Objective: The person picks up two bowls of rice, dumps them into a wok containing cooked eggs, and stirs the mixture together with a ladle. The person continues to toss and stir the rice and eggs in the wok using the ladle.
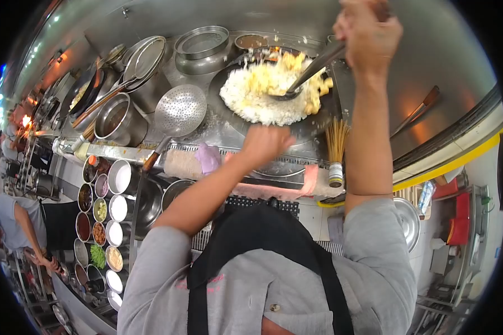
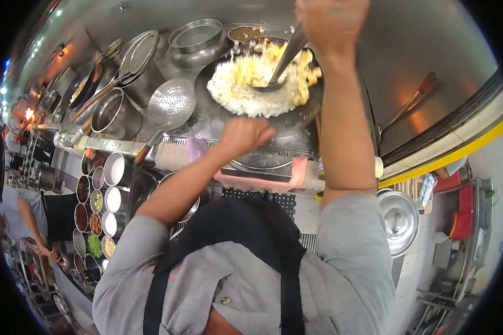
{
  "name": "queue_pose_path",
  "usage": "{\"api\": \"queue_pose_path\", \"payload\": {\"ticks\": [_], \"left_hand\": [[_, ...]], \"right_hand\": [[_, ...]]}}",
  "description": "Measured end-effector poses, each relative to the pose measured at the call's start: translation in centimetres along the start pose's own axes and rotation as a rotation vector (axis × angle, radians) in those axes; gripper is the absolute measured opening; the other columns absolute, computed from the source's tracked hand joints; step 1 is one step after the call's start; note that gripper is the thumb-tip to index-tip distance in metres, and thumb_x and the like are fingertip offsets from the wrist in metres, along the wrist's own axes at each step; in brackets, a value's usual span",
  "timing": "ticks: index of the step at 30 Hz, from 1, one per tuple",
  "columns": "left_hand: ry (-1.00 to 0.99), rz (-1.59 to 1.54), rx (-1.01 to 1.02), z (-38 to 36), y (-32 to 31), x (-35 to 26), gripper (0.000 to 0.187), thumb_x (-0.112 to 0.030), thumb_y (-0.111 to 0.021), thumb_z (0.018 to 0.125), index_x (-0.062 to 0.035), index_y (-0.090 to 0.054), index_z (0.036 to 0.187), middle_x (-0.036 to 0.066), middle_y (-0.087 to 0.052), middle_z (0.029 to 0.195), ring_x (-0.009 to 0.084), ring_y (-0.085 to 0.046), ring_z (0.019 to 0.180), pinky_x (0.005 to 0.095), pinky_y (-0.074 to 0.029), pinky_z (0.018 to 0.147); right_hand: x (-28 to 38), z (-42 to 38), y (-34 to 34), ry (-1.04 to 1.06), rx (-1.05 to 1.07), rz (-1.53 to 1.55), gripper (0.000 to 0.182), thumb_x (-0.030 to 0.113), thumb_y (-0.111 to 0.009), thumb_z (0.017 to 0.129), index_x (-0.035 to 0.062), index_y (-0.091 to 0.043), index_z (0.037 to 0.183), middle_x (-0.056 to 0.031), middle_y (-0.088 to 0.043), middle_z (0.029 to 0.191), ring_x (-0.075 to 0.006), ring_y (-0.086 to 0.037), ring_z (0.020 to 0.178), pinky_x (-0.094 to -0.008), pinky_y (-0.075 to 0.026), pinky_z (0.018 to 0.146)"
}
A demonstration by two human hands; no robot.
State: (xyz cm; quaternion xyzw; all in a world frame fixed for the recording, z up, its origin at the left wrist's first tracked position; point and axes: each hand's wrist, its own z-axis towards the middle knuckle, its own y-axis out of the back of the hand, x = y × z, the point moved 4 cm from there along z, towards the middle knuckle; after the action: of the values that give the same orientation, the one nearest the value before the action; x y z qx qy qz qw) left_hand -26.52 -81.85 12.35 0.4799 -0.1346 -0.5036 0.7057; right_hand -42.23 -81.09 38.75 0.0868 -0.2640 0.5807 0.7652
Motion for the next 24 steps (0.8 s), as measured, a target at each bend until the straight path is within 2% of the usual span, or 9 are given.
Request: {"api": "queue_pose_path", "payload": {"ticks": [2,5,7,10,12,15,19,21,24], "left_hand": [[0.077,0.018,0.030,0.7,-0.8,1.2,0.037,-0.038,-0.066,0.092,-0.0085,-0.061,0.071,0.014,-0.065,0.066,0.0365,-0.066,0.062,0.0483,-0.051,0.056],[0.107,0.014,0.058,-2.3,-3.8,1.1,0.037,-0.040,-0.065,0.093,-0.0087,-0.062,0.072,0.014,-0.065,0.066,0.0369,-0.066,0.063,0.0489,-0.051,0.056],[0.068,-0.047,0.058,-6.6,-3.1,-1.0,0.038,-0.041,-0.064,0.093,-0.0088,-0.063,0.073,0.015,-0.065,0.066,0.0371,-0.066,0.063,0.0496,-0.051,0.057],[-0.025,-0.039,0.049,-5.2,-0.3,-1.6,0.039,-0.042,-0.063,0.094,-0.0090,-0.063,0.073,0.016,-0.065,0.066,0.0373,-0.066,0.062,0.0494,-0.051,0.056],[0.010,-0.025,0.035,0.1,0.6,0.8,0.039,-0.042,-0.063,0.094,-0.0093,-0.063,0.072,0.016,-0.065,0.066,0.0376,-0.066,0.063,0.0492,-0.051,0.056],[0.078,-0.006,0.055,-0.3,-2.2,2.4,0.039,-0.042,-0.063,0.094,-0.0096,-0.063,0.071,0.016,-0.065,0.067,0.0376,-0.066,0.063,0.0490,-0.051,0.056],[0.062,-0.062,0.038,-6.6,-2.6,-0.8,0.039,-0.041,-0.064,0.094,-0.0097,-0.063,0.071,0.016,-0.065,0.065,0.0375,-0.066,0.063,0.0491,-0.051,0.056],[0.002,-0.046,0.050,-5.4,-1.0,-1.3,0.038,-0.040,-0.064,0.093,-0.0096,-0.062,0.071,0.016,-0.065,0.066,0.0372,-0.066,0.063,0.0489,-0.051,0.056],[0.037,-0.020,0.066,0.1,0.8,0.3,0.037,-0.040,-0.065,0.093,-0.0095,-0.064,0.073,0.015,-0.067,0.071,0.0363,-0.066,0.063,0.0490,-0.052,0.058]], "right_hand": [[-6.4,-4.1,-1.8,-0.082,0.021,-0.041,0.024,0.000,-0.069,0.087,0.0065,-0.053,0.071,0.0011,-0.047,0.057,-0.0094,-0.046,0.044,-0.0275,-0.038,0.042],[-8.3,-3.1,-1.3,-0.095,0.009,-0.078,0.025,0.000,-0.069,0.087,0.0062,-0.052,0.070,0.0018,-0.047,0.056,-0.0088,-0.045,0.043,-0.0274,-0.038,0.042],[-7.0,-1.9,0.1,-0.063,-0.030,-0.036,0.026,0.000,-0.069,0.087,0.0057,-0.051,0.069,0.0020,-0.047,0.056,-0.0081,-0.046,0.043,-0.0273,-0.038,0.041],[-1.8,0.1,0.1,-0.006,-0.065,0.050,0.027,0.001,-0.069,0.087,0.0054,-0.050,0.069,0.0018,-0.048,0.056,-0.0073,-0.048,0.044,-0.0272,-0.038,0.041],[-0.7,-0.2,-0.6,-0.001,-0.063,0.018,0.027,0.001,-0.069,0.088,0.0058,-0.050,0.069,0.0017,-0.048,0.055,-0.0076,-0.047,0.044,-0.0272,-0.038,0.041],[-8.3,-4.2,-2.2,-0.140,-0.033,-0.095,0.027,0.000,-0.069,0.088,0.0068,-0.052,0.069,0.0018,-0.046,0.055,-0.0079,-0.044,0.043,-0.0265,-0.038,0.042],[-7.0,-1.7,0.2,-0.070,-0.049,-0.032,0.026,0.000,-0.068,0.088,0.0062,-0.052,0.069,0.0016,-0.047,0.056,-0.0073,-0.044,0.044,-0.0267,-0.038,0.042],[-2.4,-0.1,0.2,-0.069,-0.044,0.098,0.027,0.000,-0.068,0.088,0.0058,-0.051,0.069,0.0015,-0.048,0.056,-0.0070,-0.045,0.044,-0.0268,-0.038,0.041],[-1.8,-0.4,-0.9,-0.031,-0.077,0.008,0.026,0.001,-0.069,0.087,0.0059,-0.050,0.069,0.0018,-0.047,0.056,-0.0077,-0.045,0.044,-0.0274,-0.038,0.041]]}}
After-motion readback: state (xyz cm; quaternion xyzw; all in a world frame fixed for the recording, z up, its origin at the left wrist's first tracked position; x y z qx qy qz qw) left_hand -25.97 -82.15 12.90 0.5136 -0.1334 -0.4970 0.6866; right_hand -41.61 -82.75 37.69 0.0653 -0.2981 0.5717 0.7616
